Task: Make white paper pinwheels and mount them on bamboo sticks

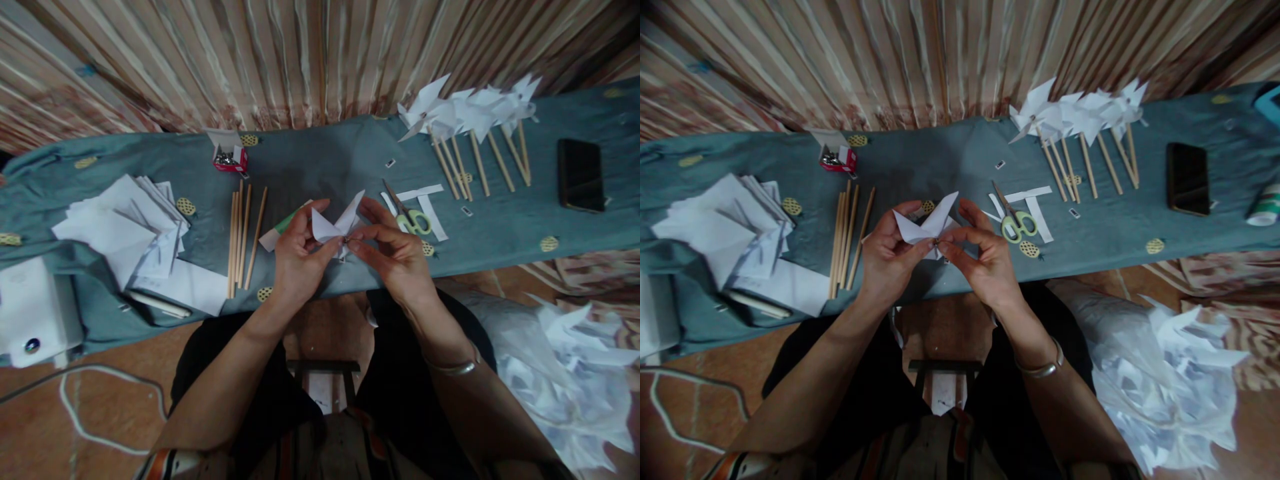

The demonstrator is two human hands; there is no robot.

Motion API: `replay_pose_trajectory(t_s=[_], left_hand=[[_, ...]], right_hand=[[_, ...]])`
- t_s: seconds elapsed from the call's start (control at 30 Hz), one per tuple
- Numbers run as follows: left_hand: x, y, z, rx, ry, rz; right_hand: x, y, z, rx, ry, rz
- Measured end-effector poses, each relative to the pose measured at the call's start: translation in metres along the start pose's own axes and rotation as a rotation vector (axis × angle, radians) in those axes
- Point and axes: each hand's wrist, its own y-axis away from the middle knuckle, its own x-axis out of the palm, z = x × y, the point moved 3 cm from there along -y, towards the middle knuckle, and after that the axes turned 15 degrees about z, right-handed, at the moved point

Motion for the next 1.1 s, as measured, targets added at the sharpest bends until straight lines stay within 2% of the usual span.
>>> replay_pose_trajectory(t_s=[1.1], left_hand=[[0.0000,-0.0006,-0.0008,0.003,0.007,0.047]], right_hand=[[-0.0026,0.0000,-0.0075,0.084,-0.075,0.038]])
